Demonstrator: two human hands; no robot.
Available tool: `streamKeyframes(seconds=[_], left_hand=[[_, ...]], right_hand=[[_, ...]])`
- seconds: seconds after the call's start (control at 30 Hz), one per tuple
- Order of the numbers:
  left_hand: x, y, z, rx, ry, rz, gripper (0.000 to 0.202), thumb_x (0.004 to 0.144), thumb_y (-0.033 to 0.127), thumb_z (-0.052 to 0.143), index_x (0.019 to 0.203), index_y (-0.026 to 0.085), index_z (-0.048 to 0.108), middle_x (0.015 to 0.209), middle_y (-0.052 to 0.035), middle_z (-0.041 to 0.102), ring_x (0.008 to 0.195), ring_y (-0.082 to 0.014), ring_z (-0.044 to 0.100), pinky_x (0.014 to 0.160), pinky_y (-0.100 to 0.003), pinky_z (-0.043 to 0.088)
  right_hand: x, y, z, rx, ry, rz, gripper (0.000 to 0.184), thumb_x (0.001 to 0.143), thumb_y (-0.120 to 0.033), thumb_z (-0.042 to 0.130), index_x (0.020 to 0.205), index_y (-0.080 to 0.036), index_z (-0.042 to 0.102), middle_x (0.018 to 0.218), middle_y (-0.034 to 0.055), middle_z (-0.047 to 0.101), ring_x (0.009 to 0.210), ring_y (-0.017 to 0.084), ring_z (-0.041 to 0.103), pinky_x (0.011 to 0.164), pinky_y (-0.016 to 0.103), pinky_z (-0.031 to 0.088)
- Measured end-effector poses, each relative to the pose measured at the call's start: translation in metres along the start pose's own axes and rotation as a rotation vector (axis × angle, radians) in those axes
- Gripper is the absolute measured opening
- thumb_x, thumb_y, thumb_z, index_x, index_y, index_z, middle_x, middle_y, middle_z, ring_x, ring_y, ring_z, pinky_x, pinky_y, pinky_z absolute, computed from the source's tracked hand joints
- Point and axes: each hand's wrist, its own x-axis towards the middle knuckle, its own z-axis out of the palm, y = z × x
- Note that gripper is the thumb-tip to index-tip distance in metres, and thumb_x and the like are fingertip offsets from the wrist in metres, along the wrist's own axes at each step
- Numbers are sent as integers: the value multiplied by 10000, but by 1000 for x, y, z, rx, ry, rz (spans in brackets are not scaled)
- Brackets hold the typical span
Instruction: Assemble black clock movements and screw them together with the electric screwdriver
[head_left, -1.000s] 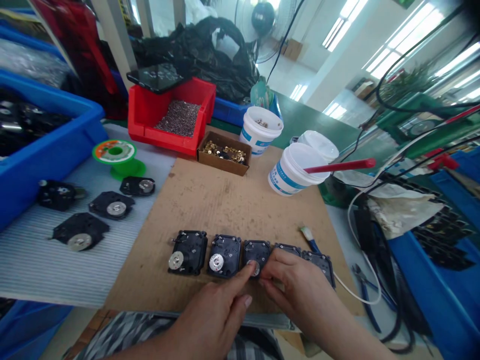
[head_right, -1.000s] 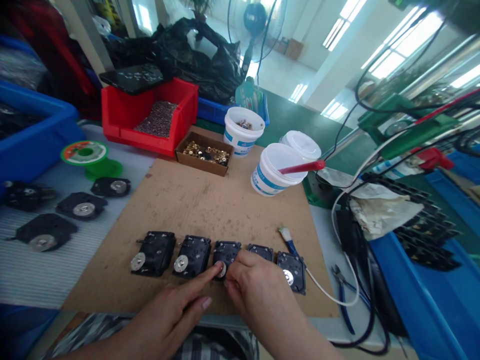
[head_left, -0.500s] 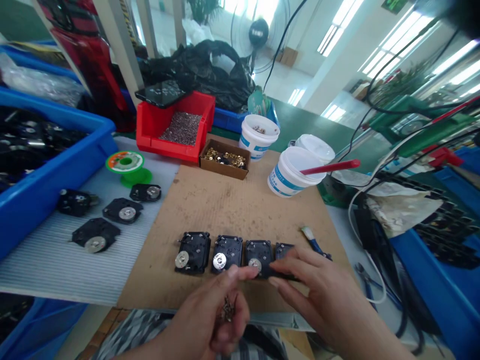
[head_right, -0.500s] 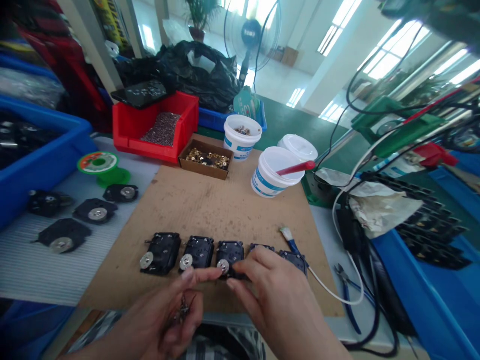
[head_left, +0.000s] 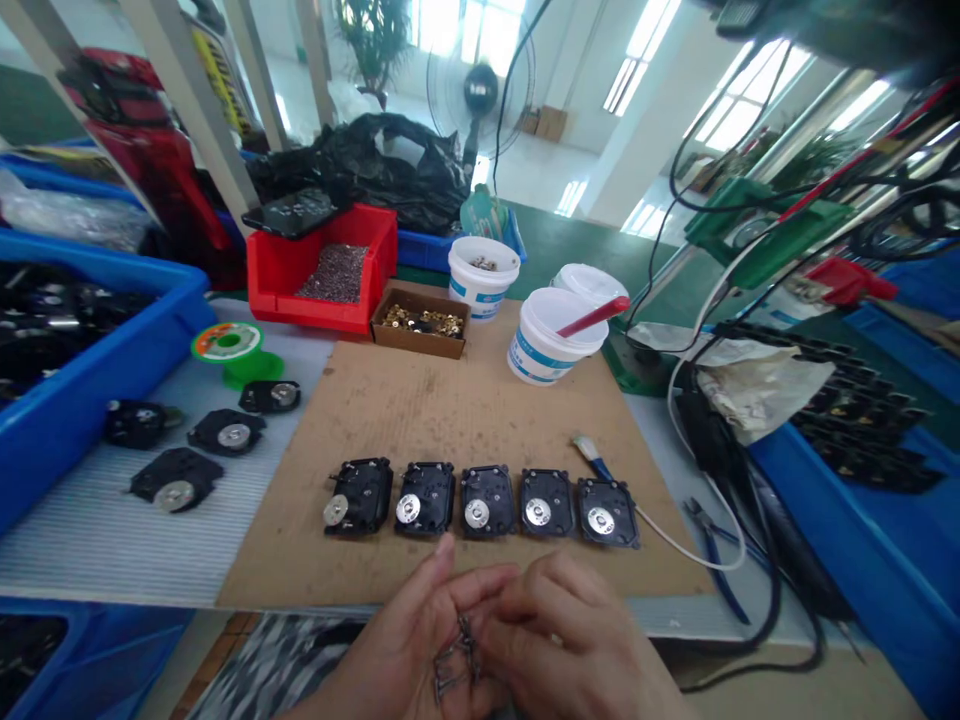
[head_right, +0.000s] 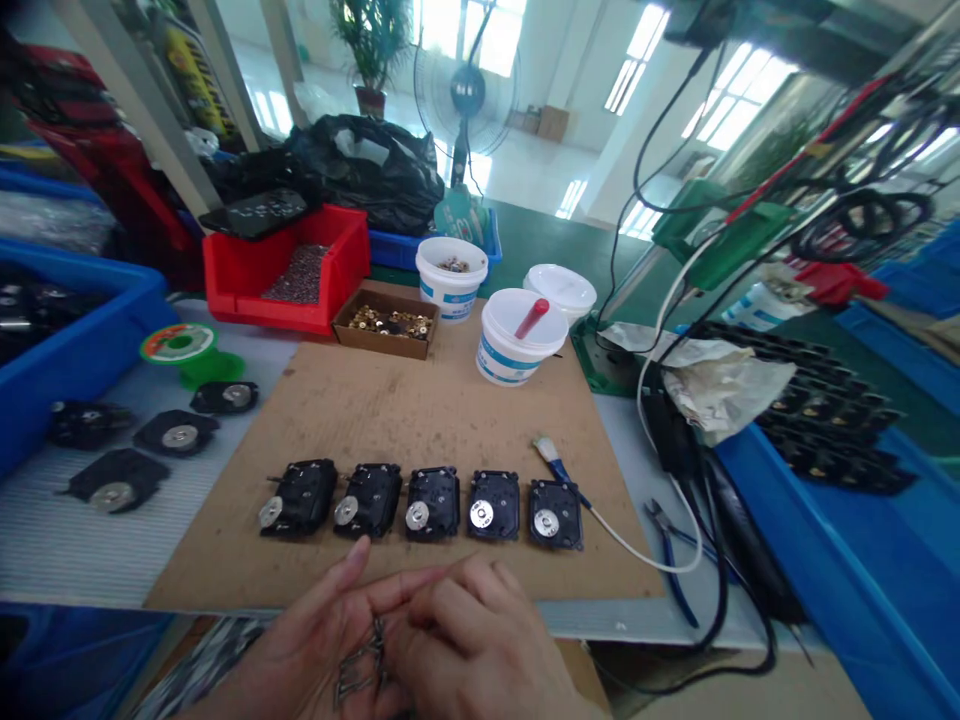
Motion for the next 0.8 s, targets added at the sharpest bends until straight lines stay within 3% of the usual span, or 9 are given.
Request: streamKeyframes(seconds=[0.13, 0.27, 0.37, 0.43, 0.53, 0.6, 0.67, 0.73, 0.8], left_hand=[[5, -7, 1, 43, -96, -118, 553, 870, 618, 513, 950, 111, 720, 865, -52, 681, 732, -111, 616, 673, -183, 431], [8, -13, 7, 96, -16, -135, 447, 884, 527, 560, 817, 119, 727, 724, -3, 619, 632, -84, 562, 613, -161, 409], [15, -18, 7, 206, 86, -60, 285, 855, 417, 651, 814, 143, 719, 713, 5, 616, 661, -93, 564, 642, -175, 423], [22, -20, 6, 325, 145, 8, 249, 820, 398, 690, 833, 150, 705, 672, 8, 623, 574, -84, 531, 559, -175, 388], [30, -17, 12, 671, 222, 120, 233, 833, 388, 648, 896, 172, 710, 510, 53, 552, 436, -76, 425, 464, -185, 299], [34, -11, 20, 1009, 264, 278, 258, 876, 352, 577, 1031, 202, 719, 628, 10, 663, 573, -126, 565, 586, -222, 417], [36, -5, 27, 1291, 274, 418, 377, 919, 347, 493, 1231, 205, 648, 973, -68, 756, 903, -211, 662, 853, -304, 463], [41, 0, 29, 1510, 245, 423, 496, 947, 362, 390, 1387, 162, 502, 1205, -137, 703, 1095, -286, 631, 986, -415, 427], [46, 3, 27, 1656, 215, 382, 561, 952, 358, 300, 1455, 123, 387, 1250, -190, 672, 1116, -333, 629, 979, -510, 438]], right_hand=[[-3, 0, -2, -111, 4, -90, 295, 1002, -208, 468, 769, -207, 648, 657, -40, 656, 604, 133, 531, 534, 280, 341], [-9, 4, -8, -139, -56, -114, 374, 1013, -201, 431, 691, -188, 622, 630, -25, 621, 550, 115, 518, 504, 275, 309], [-15, 11, -15, -148, -43, -117, 368, 1005, -170, 411, 720, -186, 643, 598, -15, 596, 520, 119, 499, 489, 277, 313], [-18, 21, -22, -87, -17, -49, 315, 994, -202, 449, 752, -191, 651, 621, -8, 599, 538, 122, 518, 496, 259, 350], [-18, 41, -35, 34, -9, 200, 203, 949, -196, 518, 797, -190, 652, 711, 12, 607, 638, 126, 587, 561, 219, 439], [-16, 56, -41, 34, -27, 314, 173, 917, -152, 523, 806, -181, 652, 735, 22, 598, 672, 137, 605, 585, 220, 462], [-12, 66, -43, 2, -92, 350, 167, 892, -115, 524, 812, -178, 656, 749, 28, 596, 688, 151, 608, 594, 237, 463], [-8, 72, -42, -20, -174, 372, 159, 861, -79, 551, 799, -178, 659, 765, 31, 602, 705, 161, 610, 608, 248, 460], [-5, 73, -40, -32, -257, 405, 158, 827, -48, 586, 779, -178, 662, 773, 30, 606, 718, 166, 612, 618, 249, 453]])
